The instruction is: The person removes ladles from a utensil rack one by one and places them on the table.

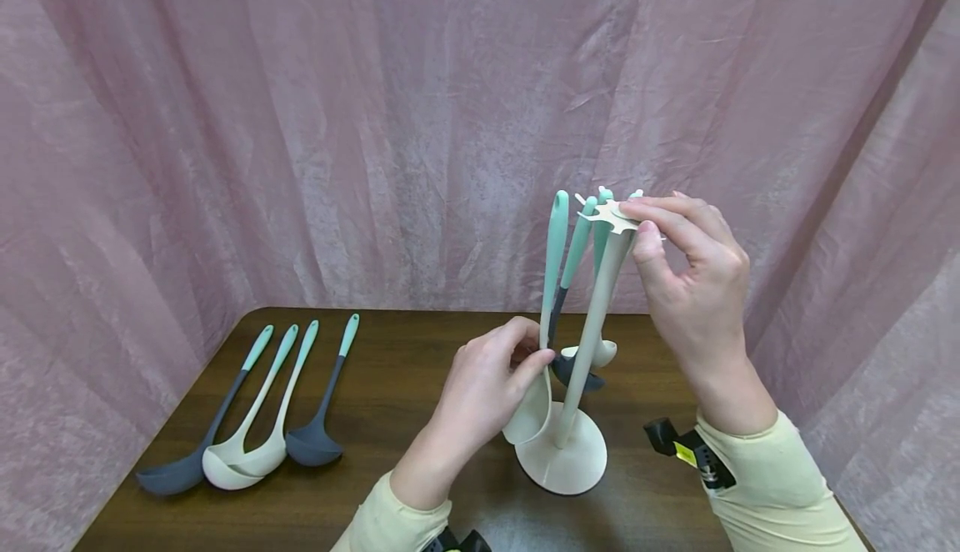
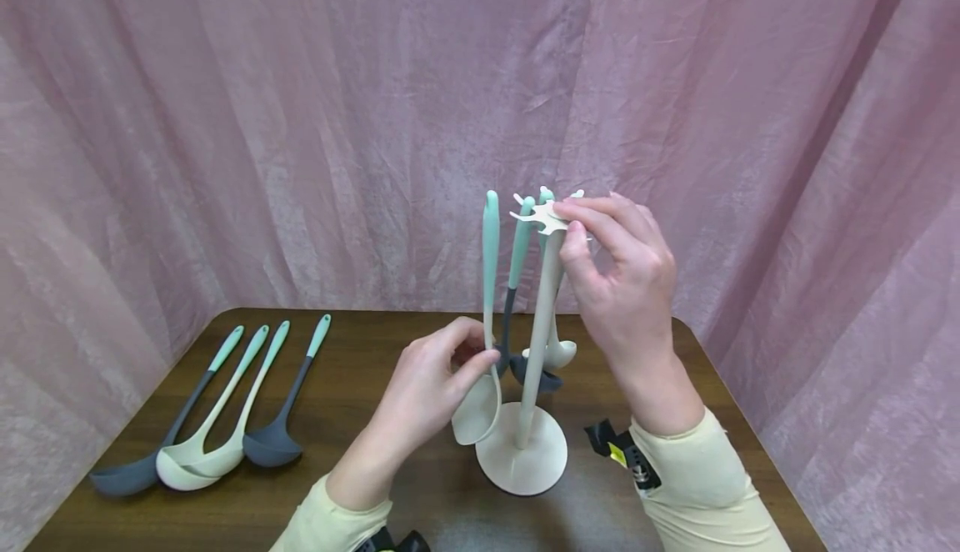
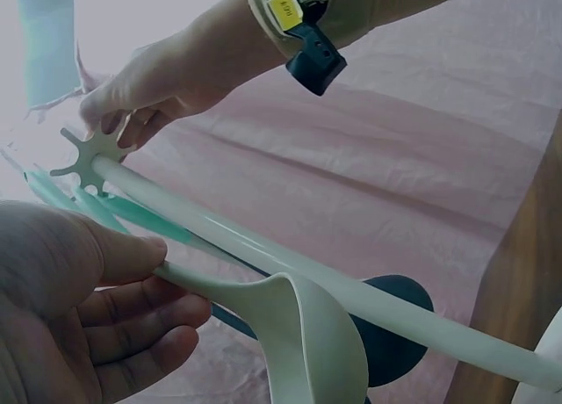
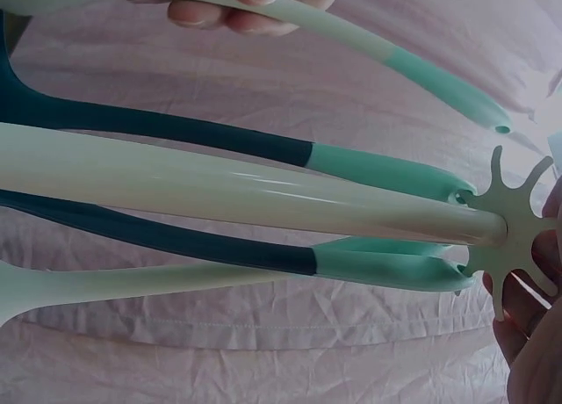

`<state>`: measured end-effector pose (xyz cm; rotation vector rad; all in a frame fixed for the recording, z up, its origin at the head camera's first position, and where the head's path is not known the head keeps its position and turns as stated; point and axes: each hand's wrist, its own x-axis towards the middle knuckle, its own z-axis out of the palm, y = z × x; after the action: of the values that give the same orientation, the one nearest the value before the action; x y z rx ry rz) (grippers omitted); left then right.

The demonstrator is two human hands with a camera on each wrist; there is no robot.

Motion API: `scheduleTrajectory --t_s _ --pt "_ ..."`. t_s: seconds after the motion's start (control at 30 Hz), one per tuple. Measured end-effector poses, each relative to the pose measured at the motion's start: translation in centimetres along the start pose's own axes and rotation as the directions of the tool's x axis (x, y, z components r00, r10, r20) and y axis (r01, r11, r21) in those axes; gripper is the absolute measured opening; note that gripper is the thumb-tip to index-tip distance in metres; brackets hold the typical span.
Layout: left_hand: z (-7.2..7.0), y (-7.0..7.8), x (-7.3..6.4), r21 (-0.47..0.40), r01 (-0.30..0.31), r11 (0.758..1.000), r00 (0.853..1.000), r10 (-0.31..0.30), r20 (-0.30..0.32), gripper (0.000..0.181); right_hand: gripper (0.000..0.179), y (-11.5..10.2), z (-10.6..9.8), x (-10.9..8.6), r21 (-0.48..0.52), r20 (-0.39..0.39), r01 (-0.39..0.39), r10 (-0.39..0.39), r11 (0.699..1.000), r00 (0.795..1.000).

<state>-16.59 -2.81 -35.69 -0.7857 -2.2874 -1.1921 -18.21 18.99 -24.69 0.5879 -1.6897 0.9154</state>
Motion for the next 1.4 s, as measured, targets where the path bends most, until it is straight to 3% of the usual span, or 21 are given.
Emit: scheduleTrajectory --t_s 0.37,1.03,1.4 --pt "-1.0 -0.1 -0.3 0.042 -0.013 0.999 0.999 0.015 -0.048 0.017 0.031 0.0 0.1 0.0 -0.003 0.022 0.001 -0.001 1.000 1.000" --pt "-3.3 -2.0 -1.0 0.109 0.062 0.992 0.996 -0.053 -0.077 0.018 0.031 0.3 0.1 0.1 0.043 0.009 -0.009 0.009 0.999 1.000" --pt "-4.7 -2.8 -1.6 0.178 0.072 0.981 0.994 -0.055 -0.099 0.019 0.031 0.6 0.2 0.1 0.051 0.016 -0.006 0.005 0.999 1.000"
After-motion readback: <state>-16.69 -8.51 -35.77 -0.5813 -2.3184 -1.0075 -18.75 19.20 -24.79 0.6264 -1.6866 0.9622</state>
